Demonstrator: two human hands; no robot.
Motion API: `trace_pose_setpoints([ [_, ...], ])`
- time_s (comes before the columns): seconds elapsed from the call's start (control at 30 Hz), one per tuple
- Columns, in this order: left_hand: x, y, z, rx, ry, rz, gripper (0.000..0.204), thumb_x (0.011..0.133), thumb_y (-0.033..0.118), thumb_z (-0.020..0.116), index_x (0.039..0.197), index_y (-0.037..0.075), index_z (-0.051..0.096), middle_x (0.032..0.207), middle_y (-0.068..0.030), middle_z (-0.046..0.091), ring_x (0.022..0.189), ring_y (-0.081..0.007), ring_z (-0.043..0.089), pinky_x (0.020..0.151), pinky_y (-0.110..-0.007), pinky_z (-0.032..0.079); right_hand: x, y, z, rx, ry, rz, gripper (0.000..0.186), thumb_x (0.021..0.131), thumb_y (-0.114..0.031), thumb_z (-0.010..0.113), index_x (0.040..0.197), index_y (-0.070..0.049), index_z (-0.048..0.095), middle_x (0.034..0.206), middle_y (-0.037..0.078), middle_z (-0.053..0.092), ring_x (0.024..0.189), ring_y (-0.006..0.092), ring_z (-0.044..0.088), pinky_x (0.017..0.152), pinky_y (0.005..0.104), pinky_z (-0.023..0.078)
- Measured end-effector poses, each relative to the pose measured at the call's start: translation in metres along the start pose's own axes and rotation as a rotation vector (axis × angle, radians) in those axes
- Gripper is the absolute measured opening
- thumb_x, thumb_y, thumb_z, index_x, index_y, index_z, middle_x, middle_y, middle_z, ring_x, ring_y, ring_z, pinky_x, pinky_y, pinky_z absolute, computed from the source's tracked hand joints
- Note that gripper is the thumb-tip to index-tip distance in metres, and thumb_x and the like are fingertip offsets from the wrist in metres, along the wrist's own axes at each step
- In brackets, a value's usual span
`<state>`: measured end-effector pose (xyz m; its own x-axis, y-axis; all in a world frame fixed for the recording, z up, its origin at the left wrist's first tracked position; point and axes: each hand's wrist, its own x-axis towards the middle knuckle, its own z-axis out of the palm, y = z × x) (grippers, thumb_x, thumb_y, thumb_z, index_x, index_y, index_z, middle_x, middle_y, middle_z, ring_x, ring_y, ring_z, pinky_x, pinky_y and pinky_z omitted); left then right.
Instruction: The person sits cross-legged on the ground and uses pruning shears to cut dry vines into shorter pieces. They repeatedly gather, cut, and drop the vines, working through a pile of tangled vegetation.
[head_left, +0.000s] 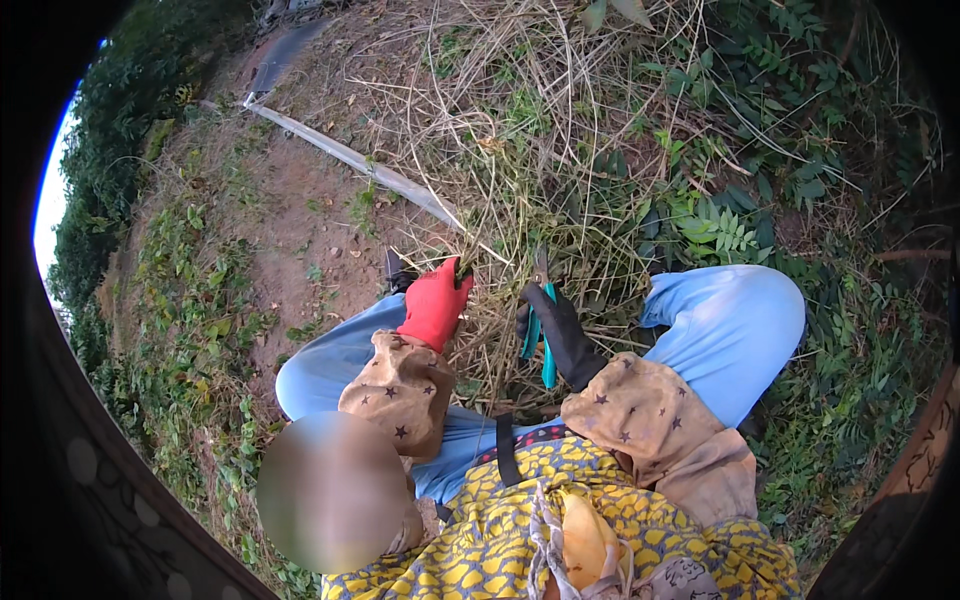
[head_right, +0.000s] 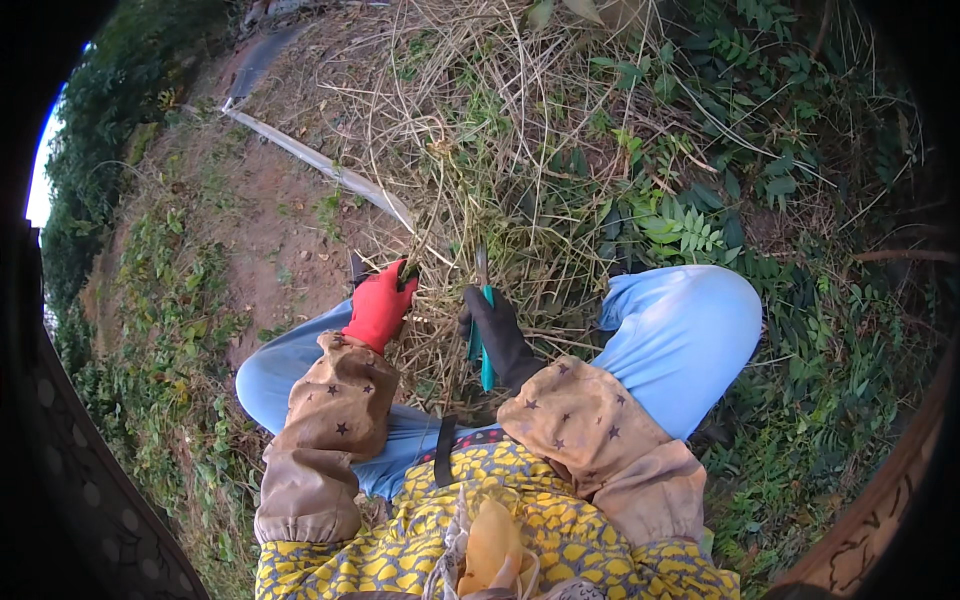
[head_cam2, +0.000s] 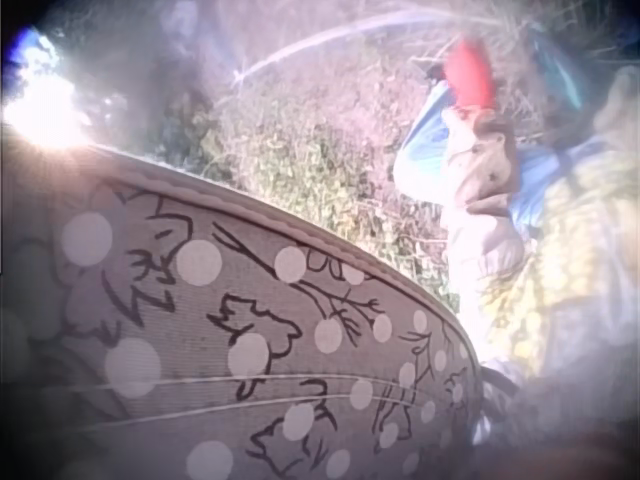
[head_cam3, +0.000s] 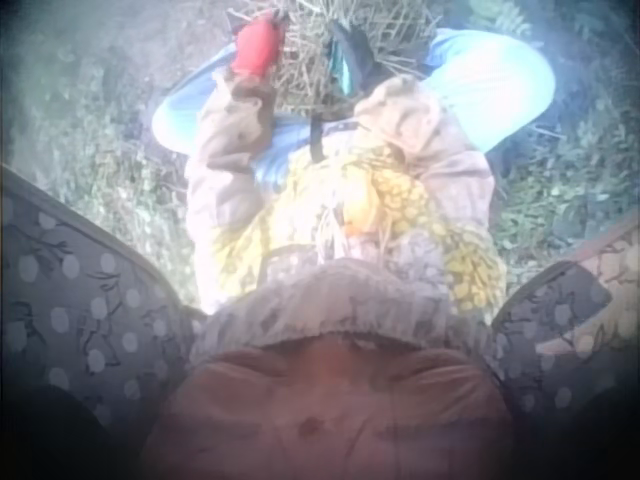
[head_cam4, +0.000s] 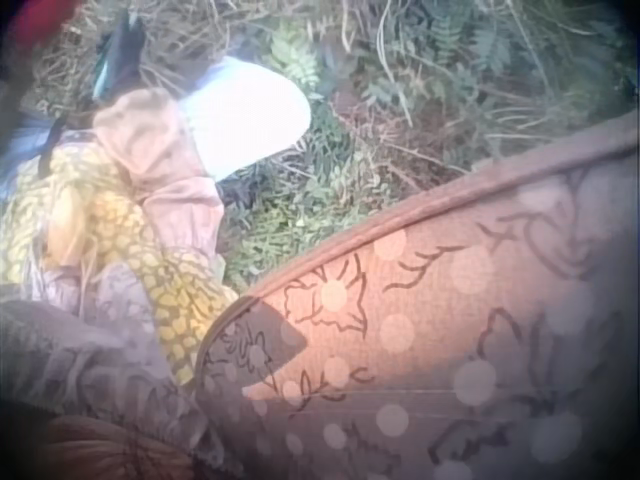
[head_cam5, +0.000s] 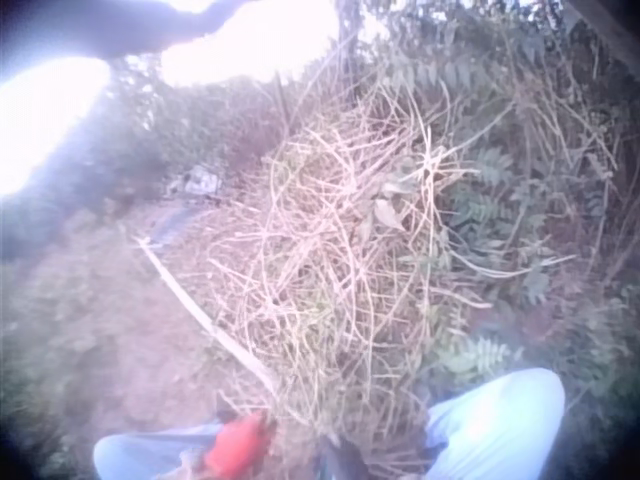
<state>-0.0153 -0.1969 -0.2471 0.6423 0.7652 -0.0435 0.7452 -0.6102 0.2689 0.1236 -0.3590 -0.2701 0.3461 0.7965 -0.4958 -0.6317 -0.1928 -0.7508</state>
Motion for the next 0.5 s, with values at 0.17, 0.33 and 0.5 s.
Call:
trace_pose_setpoints([
  [0.17, -0.059, 0.015, -0.014, -0.038, 0.066, 0.242, 0.039, 0.084, 0.028, 0.07, 0.119, 0.014, 0.061, 0.081, -0.0134, 0.068, 0.075, -0.0346, 0.066, 0.066, -0.046, 0.051, 0.005, 0.004, 0.001, -0.198, -0.009, -0.029, 0.041, 0.092, -0.046, 0.06, 0.092, -0.005, 0.056, 0.074, 0.003, 0.058, 0.063, 0.0118, 0.057, 0.06, 0.0289, 0.048],
  [0.33, -0.092, 0.011, -0.003, 0.023, -0.026, 0.203, 0.042, 0.083, 0.029, 0.07, 0.121, 0.015, 0.059, 0.081, -0.0122, 0.067, 0.077, -0.0326, 0.065, 0.069, -0.045, 0.05, 0.009, 0.004, -0.012, -0.443, 0.032, -0.105, 0.045, 0.091, -0.049, 0.06, 0.084, -0.004, 0.057, 0.069, 0.003, 0.055, 0.063, 0.0123, 0.051, 0.061, 0.0315, 0.043],
  [0.5, -0.092, 0.003, -0.011, 0.073, -0.063, 0.313, 0.048, 0.083, 0.03, 0.069, 0.127, 0.016, 0.056, 0.089, -0.0112, 0.068, 0.083, -0.0313, 0.065, 0.073, -0.043, 0.049, 0.005, -0.006, -0.013, -0.472, 0.034, -0.056, 0.046, 0.091, -0.05, 0.061, 0.088, -0.004, 0.058, 0.069, 0.003, 0.055, 0.063, 0.0134, 0.052, 0.061, 0.0323, 0.043],
])
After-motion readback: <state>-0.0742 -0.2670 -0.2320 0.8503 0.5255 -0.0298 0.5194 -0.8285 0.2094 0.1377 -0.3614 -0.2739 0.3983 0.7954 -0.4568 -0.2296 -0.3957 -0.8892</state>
